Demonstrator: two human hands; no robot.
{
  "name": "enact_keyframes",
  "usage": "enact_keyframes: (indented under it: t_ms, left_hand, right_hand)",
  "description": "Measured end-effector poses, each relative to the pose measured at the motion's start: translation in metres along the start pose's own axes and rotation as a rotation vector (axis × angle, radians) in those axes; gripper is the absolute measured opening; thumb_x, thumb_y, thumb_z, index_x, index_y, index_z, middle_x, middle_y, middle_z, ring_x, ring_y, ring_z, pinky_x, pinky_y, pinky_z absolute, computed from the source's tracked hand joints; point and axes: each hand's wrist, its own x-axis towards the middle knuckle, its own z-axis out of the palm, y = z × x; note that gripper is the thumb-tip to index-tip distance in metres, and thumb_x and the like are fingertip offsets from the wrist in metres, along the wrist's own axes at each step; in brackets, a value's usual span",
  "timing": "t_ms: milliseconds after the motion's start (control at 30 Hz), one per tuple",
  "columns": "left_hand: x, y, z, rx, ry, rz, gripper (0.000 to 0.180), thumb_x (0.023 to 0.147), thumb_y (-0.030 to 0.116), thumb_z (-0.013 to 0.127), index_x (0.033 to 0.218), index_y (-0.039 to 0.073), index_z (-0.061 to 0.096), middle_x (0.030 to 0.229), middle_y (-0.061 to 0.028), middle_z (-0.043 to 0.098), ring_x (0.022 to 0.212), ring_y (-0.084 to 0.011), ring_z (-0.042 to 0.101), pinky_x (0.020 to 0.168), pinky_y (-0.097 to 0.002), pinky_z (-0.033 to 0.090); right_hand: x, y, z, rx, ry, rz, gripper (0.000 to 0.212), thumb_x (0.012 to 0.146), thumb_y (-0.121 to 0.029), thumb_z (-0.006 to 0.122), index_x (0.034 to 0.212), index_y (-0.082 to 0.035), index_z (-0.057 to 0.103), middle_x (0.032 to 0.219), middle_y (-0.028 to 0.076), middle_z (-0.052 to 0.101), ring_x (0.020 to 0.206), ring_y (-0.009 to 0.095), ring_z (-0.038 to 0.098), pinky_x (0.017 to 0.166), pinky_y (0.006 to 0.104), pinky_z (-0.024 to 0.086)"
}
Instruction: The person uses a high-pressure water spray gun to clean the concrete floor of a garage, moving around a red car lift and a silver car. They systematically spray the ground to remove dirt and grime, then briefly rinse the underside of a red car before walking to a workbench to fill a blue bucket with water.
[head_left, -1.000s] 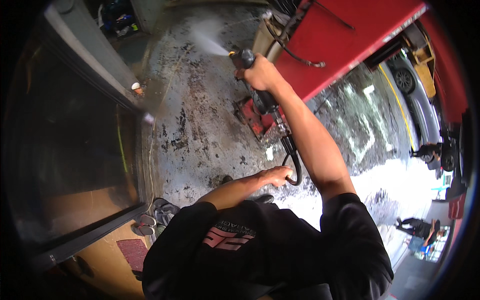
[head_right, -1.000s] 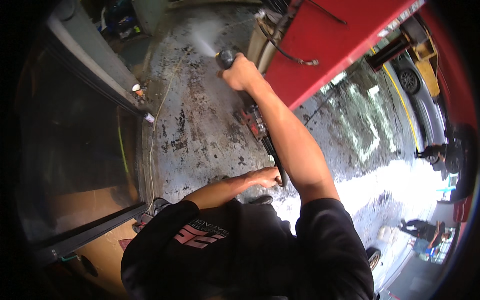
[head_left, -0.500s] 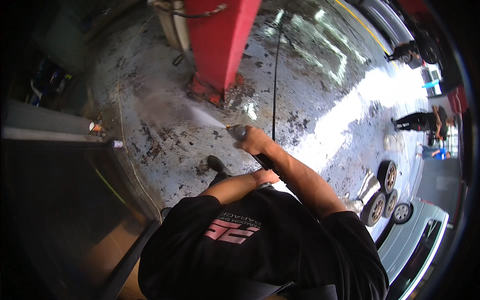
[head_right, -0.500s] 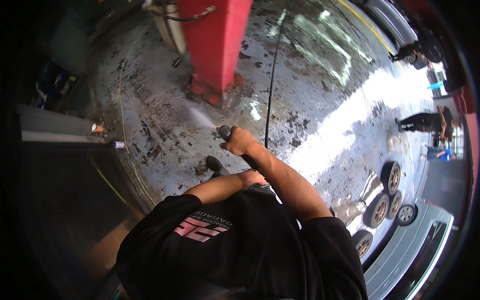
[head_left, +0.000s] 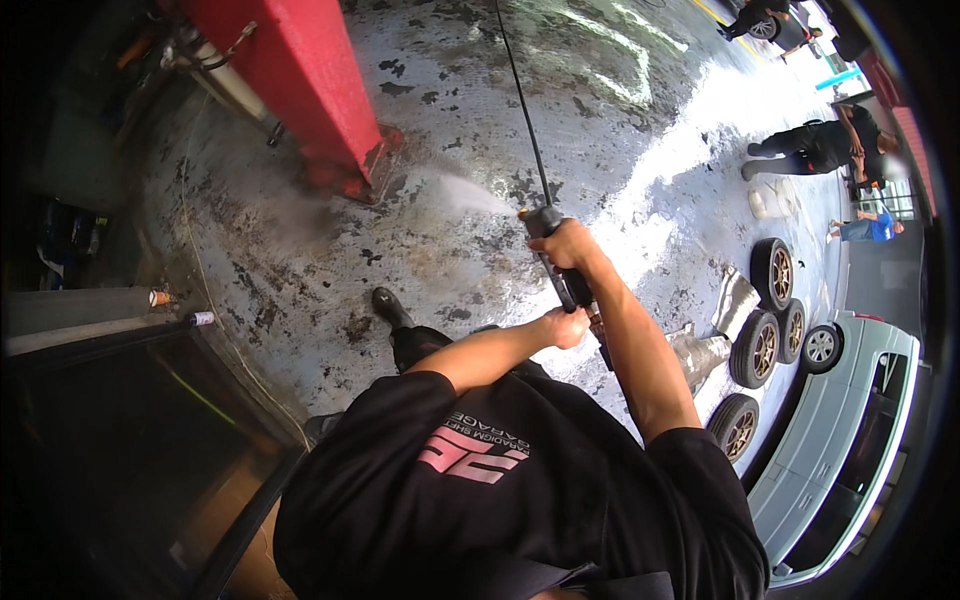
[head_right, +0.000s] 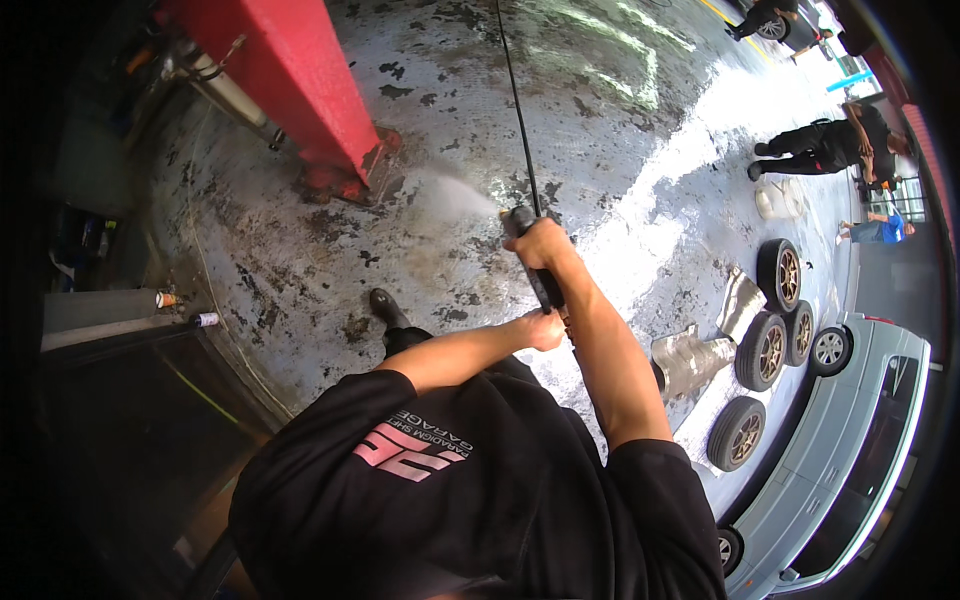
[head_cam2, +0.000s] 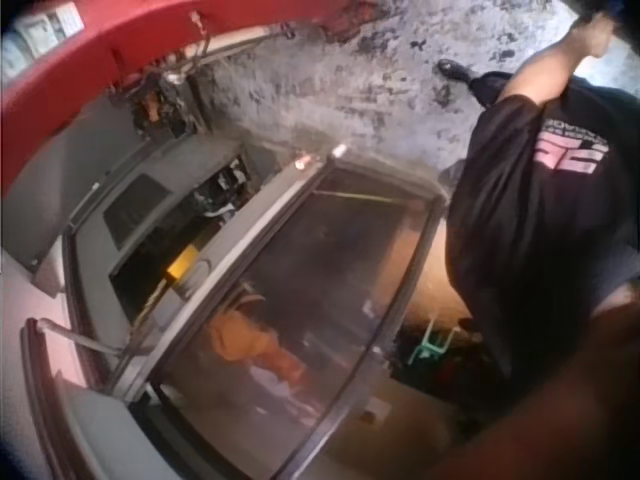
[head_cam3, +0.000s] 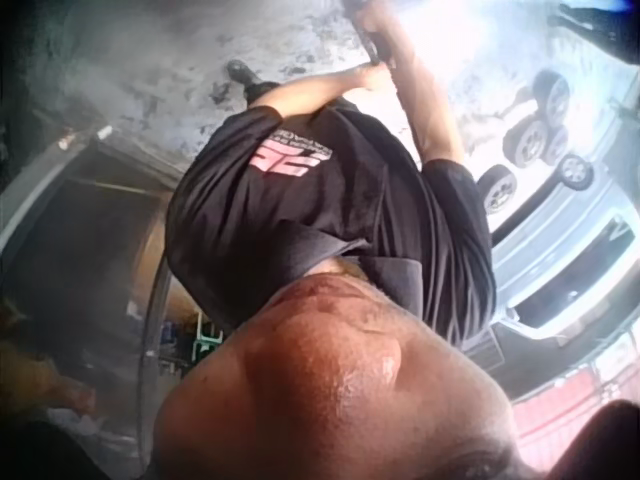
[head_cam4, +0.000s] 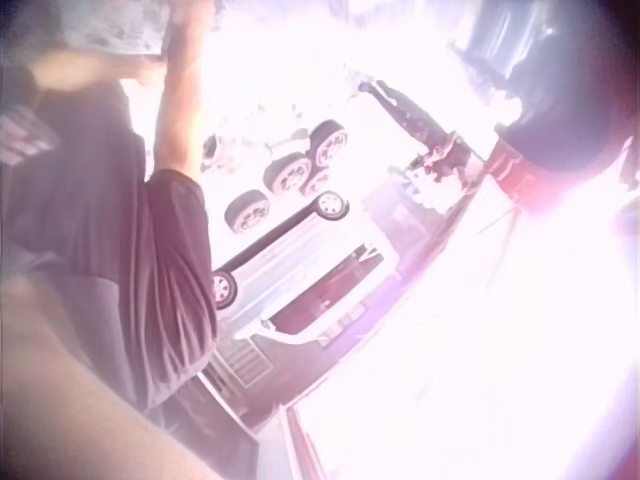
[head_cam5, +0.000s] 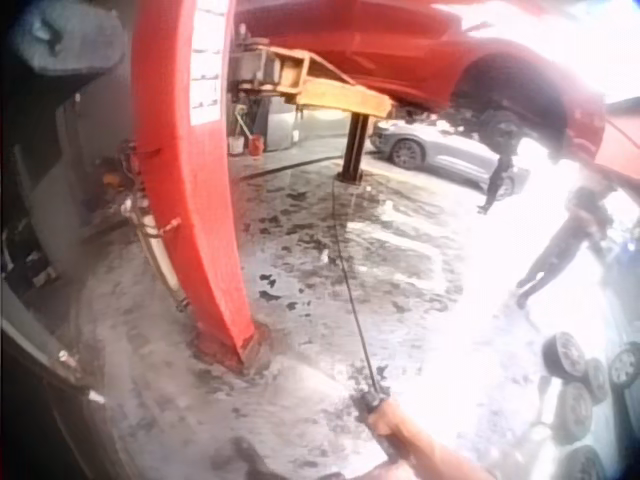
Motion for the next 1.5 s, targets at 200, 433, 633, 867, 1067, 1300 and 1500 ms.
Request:
enact_keyframes:
  t_ms: [200, 433, 633, 867, 1067, 1300, 1500]
  left_hand:
    - [0.052, 0.007, -0.031, -0.117, 0.22, 0.047, 0.02, 0.075, 0.007, 0.058, 0.09, -0.006, 0.062, 0.093, -0.0244, 0.062, 0.091, -0.0349, 0.064, 0.079, -0.0406, 0.057]
    - [0.084, -0.036, -0.021, -0.472, -0.25, -0.177, 0.037, 0.076, -0.002, 0.055, 0.112, -0.005, 0.048, 0.114, -0.0346, 0.05, 0.09, -0.0482, 0.061, 0.08, -0.0545, 0.051]
    - [0.147, -0.097, -0.057, -0.56, -0.31, -0.051, 0.039, 0.078, -0.003, 0.054, 0.116, 0.006, 0.05, 0.11, -0.0275, 0.054, 0.092, -0.047, 0.063, 0.078, -0.053, 0.052]
    - [0.244, -0.16, -0.053, -0.248, -0.739, -0.256, 0.052, 0.081, 0.003, 0.06, 0.13, 0.015, 0.049, 0.138, -0.0167, 0.046, 0.12, -0.043, 0.058, 0.095, -0.0519, 0.049]
    - [0.303, -0.183, -0.033, -0.238, -0.739, -0.24, 0.04, 0.081, 0.007, 0.06, 0.12, 0.007, 0.057, 0.125, -0.0239, 0.054, 0.107, -0.0475, 0.062, 0.091, -0.0528, 0.051]
    - [0.349, -0.179, 0.003, -0.304, -0.804, -0.344, 0.032, 0.085, 0.009, 0.055, 0.115, 0.003, 0.064, 0.121, -0.0275, 0.058, 0.114, -0.0471, 0.06, 0.097, -0.0526, 0.049]
    - [0.41, -0.177, -0.001, -0.298, -0.642, -0.542, 0.034, 0.085, 0.01, 0.056, 0.117, 0.003, 0.063, 0.13, -0.0304, 0.055, 0.117, -0.0457, 0.059, 0.099, -0.0516, 0.049]
  right_hand:
    - [-0.004, 0.069, -0.069, 0.417, -0.025, 0.051, 0.038, 0.084, -0.033, 0.078, 0.082, 0.004, 0.07, 0.064, 0.008, 0.064, 0.05, 0.017, 0.062, 0.048, 0.0333, 0.052]
    - [0.015, 0.062, -0.137, 0.77, -0.181, 0.003, 0.036, 0.087, -0.035, 0.079, 0.084, -0.001, 0.067, 0.06, 0.005, 0.059, 0.048, 0.015, 0.058, 0.044, 0.0329, 0.048]
    - [0.066, 0.158, -0.211, 0.874, 0.022, 0.219, 0.023, 0.086, -0.02, 0.076, 0.095, -0.001, 0.069, 0.064, 0.005, 0.06, 0.048, 0.015, 0.056, 0.042, 0.0329, 0.049]
    - [0.052, 0.282, -0.252, 1.01, 0.05, 0.517, 0.024, 0.086, -0.023, 0.076, 0.088, -0.001, 0.068, 0.067, 0.007, 0.06, 0.051, 0.019, 0.058, 0.045, 0.0364, 0.051]
    - [0.06, 0.376, -0.251, 1.085, -0.079, 0.559, 0.027, 0.086, -0.026, 0.076, 0.097, -0.002, 0.068, 0.067, 0.006, 0.06, 0.051, 0.018, 0.059, 0.046, 0.0359, 0.053]
    - [0.113, 0.447, -0.288, 1.141, -0.161, 0.449, 0.027, 0.083, -0.028, 0.08, 0.094, -0.006, 0.069, 0.065, 0.005, 0.06, 0.05, 0.018, 0.057, 0.047, 0.0365, 0.05]
    - [0.195, 0.549, -0.32, 1.154, -0.041, 0.452, 0.028, 0.088, -0.03, 0.075, 0.096, -0.005, 0.065, 0.068, 0.006, 0.059, 0.051, 0.019, 0.057, 0.048, 0.0377, 0.051]
